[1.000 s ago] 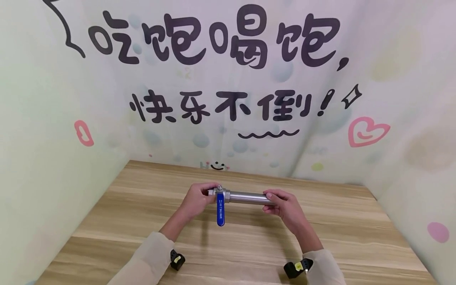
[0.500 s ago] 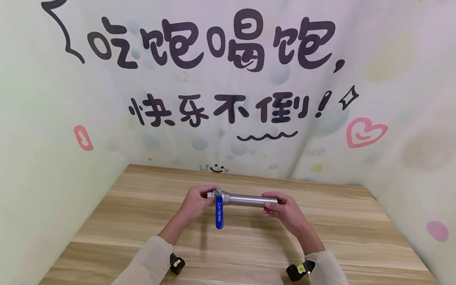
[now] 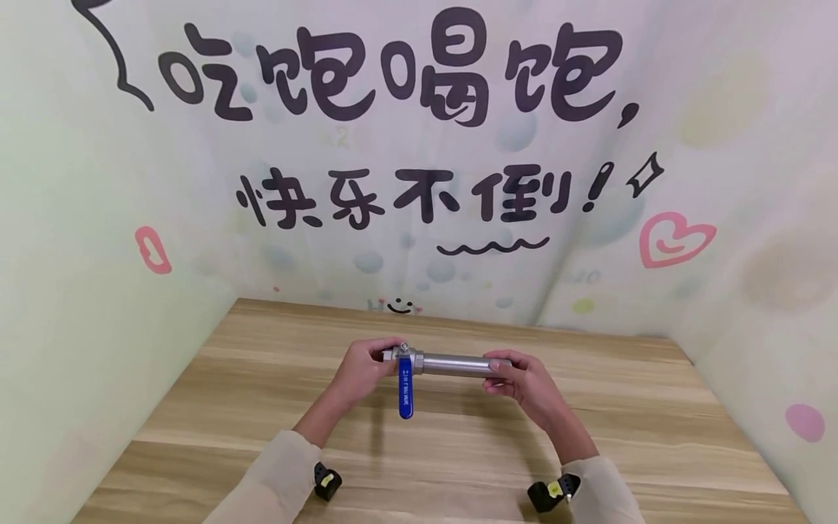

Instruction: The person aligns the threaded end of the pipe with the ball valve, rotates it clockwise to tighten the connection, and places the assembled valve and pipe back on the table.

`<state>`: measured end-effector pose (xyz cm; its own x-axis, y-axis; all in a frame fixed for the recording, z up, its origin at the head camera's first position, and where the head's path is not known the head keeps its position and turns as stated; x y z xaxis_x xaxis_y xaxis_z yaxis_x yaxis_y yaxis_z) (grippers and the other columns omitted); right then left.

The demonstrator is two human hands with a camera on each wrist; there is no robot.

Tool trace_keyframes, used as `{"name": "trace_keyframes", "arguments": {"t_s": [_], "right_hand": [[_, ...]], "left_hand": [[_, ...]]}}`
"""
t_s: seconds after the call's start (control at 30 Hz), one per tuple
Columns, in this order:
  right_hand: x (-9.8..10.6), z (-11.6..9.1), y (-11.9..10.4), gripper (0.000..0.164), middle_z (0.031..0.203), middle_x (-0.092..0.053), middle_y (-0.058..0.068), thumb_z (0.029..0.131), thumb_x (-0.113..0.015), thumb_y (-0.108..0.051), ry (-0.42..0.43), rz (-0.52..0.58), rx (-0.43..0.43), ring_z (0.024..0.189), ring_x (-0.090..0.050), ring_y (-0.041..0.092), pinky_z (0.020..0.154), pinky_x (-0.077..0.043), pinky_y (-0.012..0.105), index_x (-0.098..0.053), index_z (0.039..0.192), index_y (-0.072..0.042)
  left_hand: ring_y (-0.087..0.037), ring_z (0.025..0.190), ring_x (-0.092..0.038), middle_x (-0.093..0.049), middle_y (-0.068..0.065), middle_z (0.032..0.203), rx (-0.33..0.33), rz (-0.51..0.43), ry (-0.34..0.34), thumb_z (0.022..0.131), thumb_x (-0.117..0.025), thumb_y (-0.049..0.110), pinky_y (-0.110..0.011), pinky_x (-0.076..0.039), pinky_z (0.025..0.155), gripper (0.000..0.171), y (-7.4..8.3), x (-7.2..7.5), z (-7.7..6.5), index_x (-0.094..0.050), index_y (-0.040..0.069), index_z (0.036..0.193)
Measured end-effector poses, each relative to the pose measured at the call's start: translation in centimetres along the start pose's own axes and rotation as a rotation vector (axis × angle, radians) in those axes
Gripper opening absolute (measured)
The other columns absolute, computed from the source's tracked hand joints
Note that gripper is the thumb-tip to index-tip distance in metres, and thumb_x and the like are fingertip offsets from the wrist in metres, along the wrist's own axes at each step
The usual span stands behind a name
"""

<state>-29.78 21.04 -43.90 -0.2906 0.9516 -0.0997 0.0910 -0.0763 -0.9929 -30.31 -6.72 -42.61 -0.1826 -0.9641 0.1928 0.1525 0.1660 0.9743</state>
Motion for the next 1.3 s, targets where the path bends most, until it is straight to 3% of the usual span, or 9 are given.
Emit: {"name": "trace_keyframes", "arguments": {"t_s": [0.27,0.4,0.7,1.1,1.3], "right_hand": [[0.06,0.11,0.23,0.044,0.094,-0.063,0.014,0.097,-0.059,-0.018,0.031,-0.019,-0.028,0.074,-0.068,0.016,0.071,-0.058,0.029,-0.048,0.124,0.016],[0.21,0.06,0.19,0.043,0.094,-0.061,0.014,0.096,-0.06,-0.017,0.04,-0.009,-0.026,0.071,-0.066,0.016,0.068,-0.058,0.029,-0.05,0.126,0.012],[0.17,-0.15,0.12,0.051,0.103,-0.055,0.014,0.084,-0.066,0.006,0.006,-0.071,0.003,0.076,-0.066,0.02,0.073,-0.058,0.032,-0.045,0.13,0.012],[-0.13,-0.02,0.14,0.044,0.087,-0.061,0.008,0.091,-0.063,-0.006,0.003,-0.01,0.003,0.072,-0.065,0.017,0.071,-0.058,0.031,-0.047,0.127,0.015],[-0.02,-0.27,-0.06,0.046,0.092,-0.062,0.009,0.092,-0.065,-0.011,0.011,-0.009,-0.016,0.077,-0.066,0.016,0.074,-0.058,0.03,-0.049,0.126,0.016]], "left_hand": [[-0.017,0.081,-0.059,-0.067,-0.016,0.105,0.007,0.017,0.005,0.087,-0.062,-0.008,-0.027,-0.053,0.072,0.03,-0.07,-0.13,0.18,-0.067,-0.005,0.116],[-0.018,0.081,-0.059,-0.068,-0.013,0.104,0.009,0.006,0.017,0.086,-0.065,-0.006,-0.026,-0.052,0.071,0.029,-0.1,-0.15,0.24,-0.07,-0.001,0.114],[-0.018,0.082,-0.06,-0.069,-0.013,0.105,-0.007,-0.014,0.022,0.084,-0.065,-0.007,-0.025,-0.053,0.07,0.032,0.13,0.0,-0.06,-0.069,-0.001,0.115],[-0.018,0.082,-0.06,-0.069,-0.013,0.106,-0.01,0.013,0.019,0.085,-0.065,-0.005,-0.026,-0.053,0.071,0.033,0.3,0.31,-0.12,-0.068,-0.002,0.118],[-0.017,0.081,-0.06,-0.069,-0.014,0.105,-0.016,0.001,0.013,0.084,-0.066,-0.006,-0.025,-0.053,0.071,0.032,0.2,-0.03,0.02,-0.069,-0.001,0.115]]}}
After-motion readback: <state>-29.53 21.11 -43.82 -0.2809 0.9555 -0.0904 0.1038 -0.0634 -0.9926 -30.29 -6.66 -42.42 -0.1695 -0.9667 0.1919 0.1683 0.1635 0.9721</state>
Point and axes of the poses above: each hand's wrist, its own z-axis towards the middle knuckle, its own x-axis out of the back of the hand, y = z × x, the point moved 5 cm from there along z, towards the middle knuckle
